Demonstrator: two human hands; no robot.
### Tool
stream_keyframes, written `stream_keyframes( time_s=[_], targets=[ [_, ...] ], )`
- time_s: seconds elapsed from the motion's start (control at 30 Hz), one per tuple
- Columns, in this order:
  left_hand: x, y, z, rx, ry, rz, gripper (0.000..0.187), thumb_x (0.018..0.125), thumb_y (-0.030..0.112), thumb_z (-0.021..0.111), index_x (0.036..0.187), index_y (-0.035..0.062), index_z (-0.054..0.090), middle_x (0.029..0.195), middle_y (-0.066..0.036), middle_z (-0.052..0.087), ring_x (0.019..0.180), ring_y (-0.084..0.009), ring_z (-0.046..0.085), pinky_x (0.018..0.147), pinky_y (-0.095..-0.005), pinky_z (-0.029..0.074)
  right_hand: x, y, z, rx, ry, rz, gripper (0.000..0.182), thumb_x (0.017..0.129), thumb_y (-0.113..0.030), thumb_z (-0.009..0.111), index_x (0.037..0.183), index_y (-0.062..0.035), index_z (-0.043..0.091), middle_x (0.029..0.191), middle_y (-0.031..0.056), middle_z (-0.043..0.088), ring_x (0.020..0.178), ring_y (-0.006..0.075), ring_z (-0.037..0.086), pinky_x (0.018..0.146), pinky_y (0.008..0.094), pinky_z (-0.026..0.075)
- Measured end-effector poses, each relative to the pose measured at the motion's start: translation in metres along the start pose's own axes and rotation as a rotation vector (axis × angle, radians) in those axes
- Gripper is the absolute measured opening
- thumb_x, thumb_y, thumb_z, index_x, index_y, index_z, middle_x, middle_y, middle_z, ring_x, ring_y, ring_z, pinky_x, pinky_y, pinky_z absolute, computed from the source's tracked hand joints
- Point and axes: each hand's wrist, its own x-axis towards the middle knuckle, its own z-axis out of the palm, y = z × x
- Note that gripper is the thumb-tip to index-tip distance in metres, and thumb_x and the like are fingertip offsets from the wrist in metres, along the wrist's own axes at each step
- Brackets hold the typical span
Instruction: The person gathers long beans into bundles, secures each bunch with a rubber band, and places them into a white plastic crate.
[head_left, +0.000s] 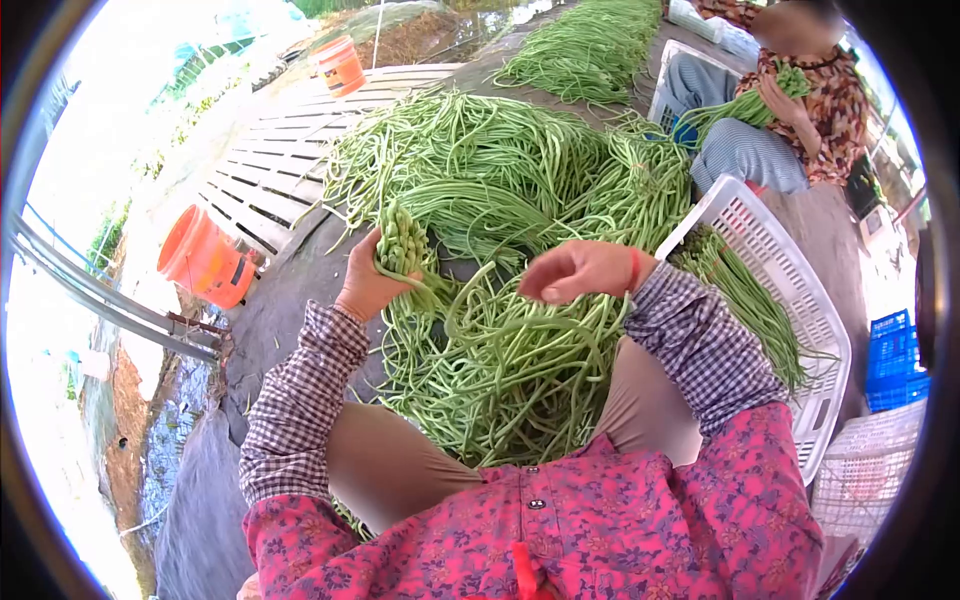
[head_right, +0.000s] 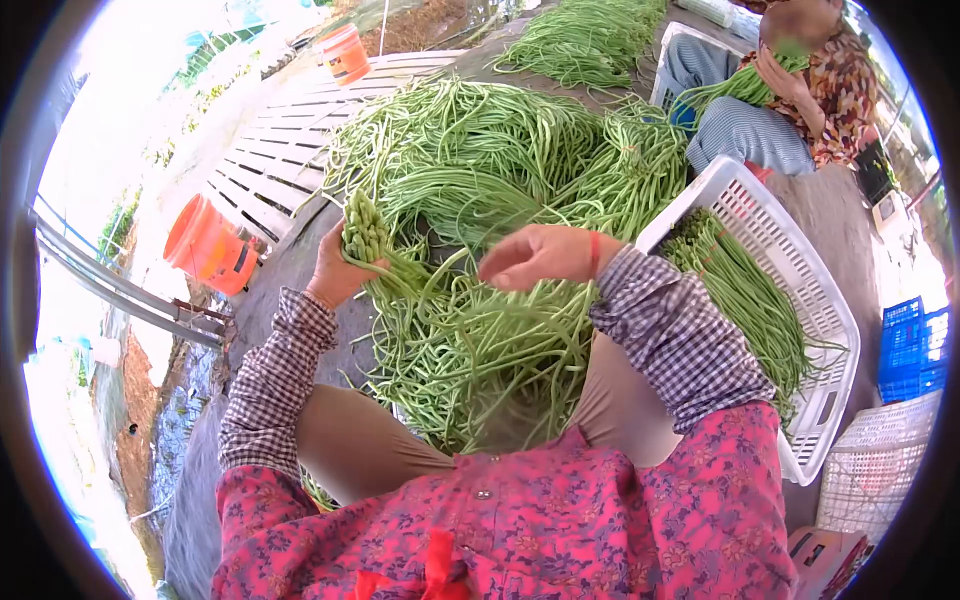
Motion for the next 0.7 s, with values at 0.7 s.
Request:
stream_keyframes(
  time_s=[0.7],
  targets=[
    [0.007, 0.054, 0.015, -0.911, 0.598, 0.056, 0.036, 0.072, -0.007, 0.068, 0.103, 0.0046, 0.052, 0.087, -0.007, 0.06, 0.077, -0.0203, 0.063, 0.07, -0.035, 0.056, 0.043, -0.051, 0.038, -0.06, 0.563, -0.573, 0.015, 0.088, -0.009, 0.058, 0.096, 0.0033, 0.063, 0.085, 0.0081, 0.066, 0.075, 0.0129, 0.062, 0.07, 0.0242, 0.051]
  ],
)
